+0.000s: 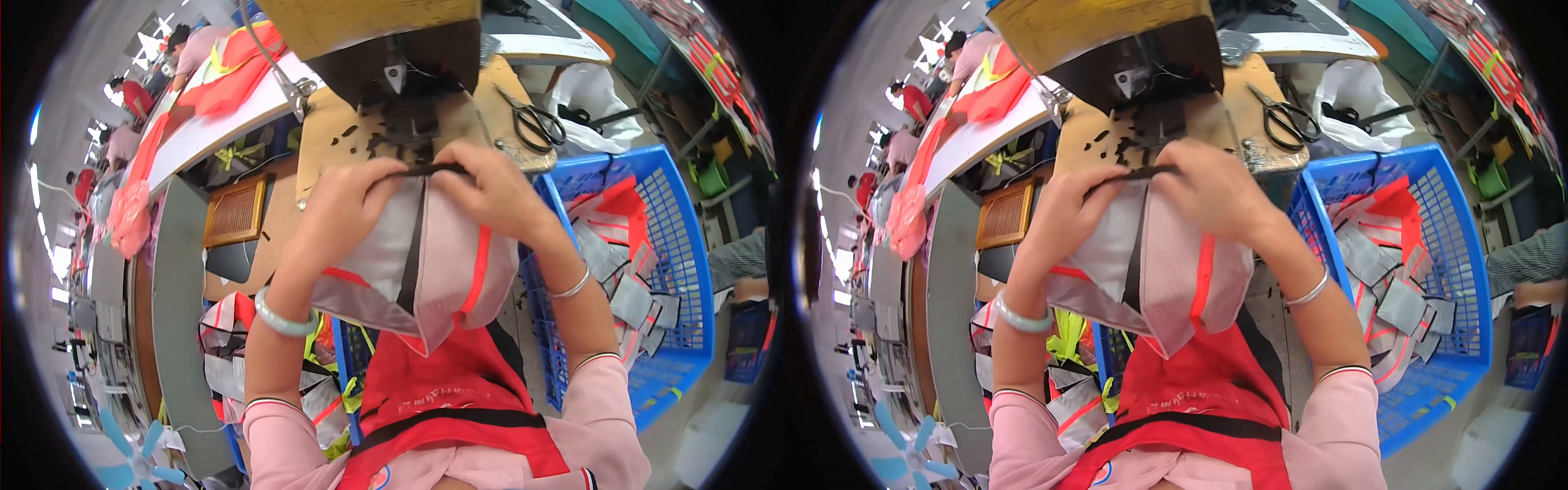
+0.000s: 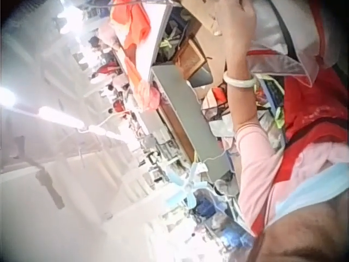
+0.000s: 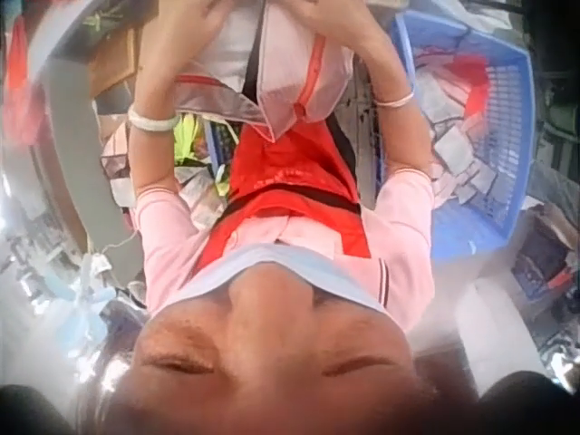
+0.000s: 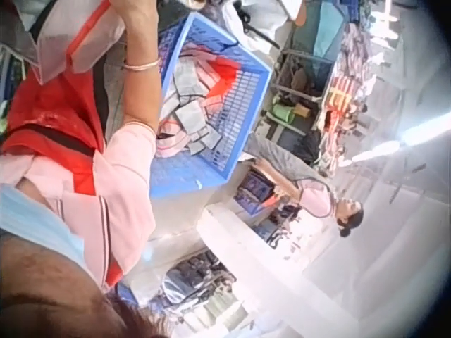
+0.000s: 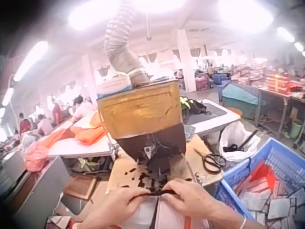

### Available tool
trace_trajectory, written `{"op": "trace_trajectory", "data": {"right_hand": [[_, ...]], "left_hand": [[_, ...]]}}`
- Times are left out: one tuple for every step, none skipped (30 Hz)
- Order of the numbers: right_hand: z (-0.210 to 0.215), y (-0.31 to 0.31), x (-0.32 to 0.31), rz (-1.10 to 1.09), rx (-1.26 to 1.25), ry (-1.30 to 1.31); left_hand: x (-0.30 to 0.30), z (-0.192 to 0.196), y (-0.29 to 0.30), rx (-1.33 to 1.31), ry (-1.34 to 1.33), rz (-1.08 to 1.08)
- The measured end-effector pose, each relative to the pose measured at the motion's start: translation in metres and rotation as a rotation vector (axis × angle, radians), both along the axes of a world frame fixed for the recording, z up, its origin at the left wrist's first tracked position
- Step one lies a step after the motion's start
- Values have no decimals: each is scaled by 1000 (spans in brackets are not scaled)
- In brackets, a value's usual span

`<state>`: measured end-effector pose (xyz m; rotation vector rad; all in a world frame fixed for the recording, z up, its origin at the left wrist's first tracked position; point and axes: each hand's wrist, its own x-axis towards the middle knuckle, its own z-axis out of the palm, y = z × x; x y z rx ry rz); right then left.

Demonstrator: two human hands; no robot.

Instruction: Sewing reflective tape and fabric components of safety vests using an industrial sewing machine.

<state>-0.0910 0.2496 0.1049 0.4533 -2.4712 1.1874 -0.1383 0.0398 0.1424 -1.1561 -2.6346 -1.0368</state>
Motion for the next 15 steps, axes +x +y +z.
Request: {"op": "trace_trajectory", "data": {"right_hand": [[1,-2,-11,9,-11,33],[3,-4,-21,20,-9,32],[6,-5,-28,-4,10,-2],[7,-5,-34,-30,29,-35],[5,-4,-41,-37,27,-27],[6,-2,-47,-34,31,-32],[8,0,-51,-3,-35,-121],[10,3,-57,23,-102,-210],[1,6,-66,53,-175,-149],[-1,9,-72,52,-173,-152],[0,11,-77,53,-165,-146],[2,13,-81,54,-159,-140],[4,13,-83,40,-148,-152],[8,12,-85,41,-148,-154],[11,11,-87,38,-109,-192]], "left_hand": [[-9,2,-1,0,14,-17],[-22,3,-2,2,13,-5],[-34,0,-2,-17,-30,-24],[-45,-2,-3,-35,-73,-45],[-53,-5,-4,-52,-124,-18],[-60,-6,-4,-48,-129,-15],[-67,-6,-5,-35,-201,-26],[-74,-8,-4,-22,-273,-41],[-80,-10,-2,12,-315,-47],[-85,-10,-1,15,-318,-48],[-88,-7,2,-16,-359,-23],[-91,-4,4,-47,-400,1],[-94,-4,5,-69,-385,24],[-98,-6,4,-70,-387,25],[-102,-8,2,-57,-377,41]]}}
